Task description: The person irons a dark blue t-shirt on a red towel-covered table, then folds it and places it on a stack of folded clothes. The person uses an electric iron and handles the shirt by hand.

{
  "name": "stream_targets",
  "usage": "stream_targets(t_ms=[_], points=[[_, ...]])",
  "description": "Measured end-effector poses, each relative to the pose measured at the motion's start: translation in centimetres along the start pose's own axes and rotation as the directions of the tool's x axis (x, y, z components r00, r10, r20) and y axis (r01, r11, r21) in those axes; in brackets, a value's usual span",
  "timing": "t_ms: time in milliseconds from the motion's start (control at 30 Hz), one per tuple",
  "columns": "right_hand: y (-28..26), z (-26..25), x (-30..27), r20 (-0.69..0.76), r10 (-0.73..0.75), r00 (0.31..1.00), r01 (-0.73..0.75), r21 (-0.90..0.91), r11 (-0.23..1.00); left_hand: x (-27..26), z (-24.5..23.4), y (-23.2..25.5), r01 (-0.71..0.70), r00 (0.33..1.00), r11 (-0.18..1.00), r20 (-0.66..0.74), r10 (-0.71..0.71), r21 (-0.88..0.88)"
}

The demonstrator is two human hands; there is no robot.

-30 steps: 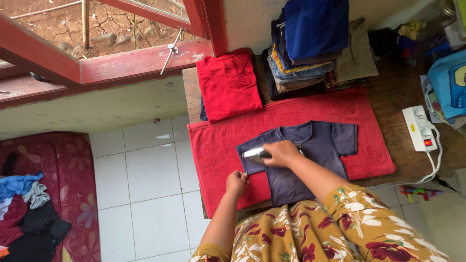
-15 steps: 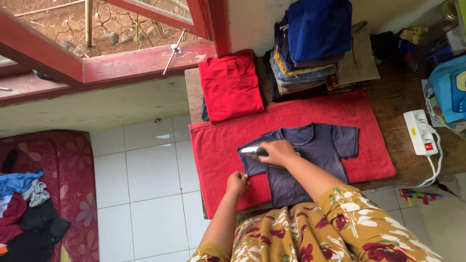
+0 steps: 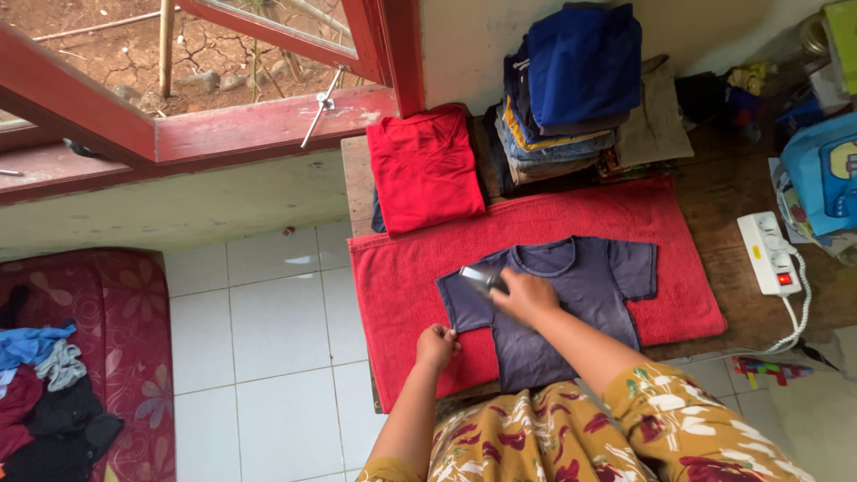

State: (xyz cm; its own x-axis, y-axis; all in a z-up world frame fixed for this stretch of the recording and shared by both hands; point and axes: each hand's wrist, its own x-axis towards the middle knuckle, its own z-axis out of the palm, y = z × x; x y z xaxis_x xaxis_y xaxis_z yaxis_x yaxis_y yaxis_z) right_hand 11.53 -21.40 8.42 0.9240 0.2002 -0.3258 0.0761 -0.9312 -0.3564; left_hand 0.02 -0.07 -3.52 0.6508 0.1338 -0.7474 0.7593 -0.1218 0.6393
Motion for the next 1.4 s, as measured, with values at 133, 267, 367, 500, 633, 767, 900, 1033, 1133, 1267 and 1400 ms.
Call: stream_targets(t_ms=[133, 267, 367, 500, 633, 767, 900, 1033, 1133, 1267, 1400], points=[[0.7, -0.1, 0.6, -0.018, 0.084, 0.996, -0.083, 0.026, 0.996, -0.2, 0.0, -0.6, -0.012, 1.000, 0.999, 0.023, 0.013, -0.032], [0.5, -0.7, 0.3, 0.134, -0.261, 0.956, 0.268, -0.039, 0.963, 0.0, -0.2, 0.0, -0.018, 1.000, 0.999, 0.022, 0.019, -0.033], [-0.4, -0.6, -0.4, 0.149, -0.318, 0.936, 0.334, -0.092, 0.938, -0.2, -0.1, -0.2, 0.011, 1.000, 0.999, 0.025, -0.010, -0.039], [-3.0, 0.7, 0.9, 0.035, -0.089, 0.995, 0.089, -0.009, 0.996, 0.3, -0.2, -0.2, -0.016, 1.000, 1.000, 0.025, 0.016, 0.001], [-2.7, 1.2, -0.4, 0.060, -0.158, 0.986, 0.158, 0.018, 0.987, -0.1, 0.0, -0.2, -0.008, 1.000, 1.000, 0.001, 0.008, 0.001], [1.1, 0.9, -4.4, 0.074, -0.036, 0.997, 0.029, 0.088, 0.996, -2.0, -0.2, 1.2, 0.034, 0.998, 0.979, -0.054, -0.024, 0.202], [5.6, 0.4, -5.0, 0.005, 0.263, 0.965, -0.263, 0.078, 0.962, -2.8, -0.8, 4.2, 0.126, 0.990, 0.829, -0.117, -0.074, 0.545], [6.5, 1.2, -3.7, -0.037, 0.259, 0.965, -0.257, 0.044, 0.965, -2.4, -1.4, 7.4, -0.020, 0.920, 0.835, -0.317, 0.231, 0.549], [5.7, 2.3, -2.9, -0.062, 0.224, 0.973, -0.222, 0.037, 0.974, -1.3, -1.8, 9.6, -0.220, 0.822, 0.789, -0.327, 0.467, 0.574], [4.8, 2.5, -1.9, -0.061, 0.330, 0.942, -0.322, 0.116, 0.940, 0.5, -1.6, 11.5, -0.190, 0.857, 0.657, -0.204, 0.474, 0.729], [3.9, 2.3, -1.6, -0.036, 0.262, 0.964, -0.258, 0.090, 0.962, 2.0, -1.5, 11.2, -0.131, 0.881, 0.646, -0.210, 0.424, 0.752]])
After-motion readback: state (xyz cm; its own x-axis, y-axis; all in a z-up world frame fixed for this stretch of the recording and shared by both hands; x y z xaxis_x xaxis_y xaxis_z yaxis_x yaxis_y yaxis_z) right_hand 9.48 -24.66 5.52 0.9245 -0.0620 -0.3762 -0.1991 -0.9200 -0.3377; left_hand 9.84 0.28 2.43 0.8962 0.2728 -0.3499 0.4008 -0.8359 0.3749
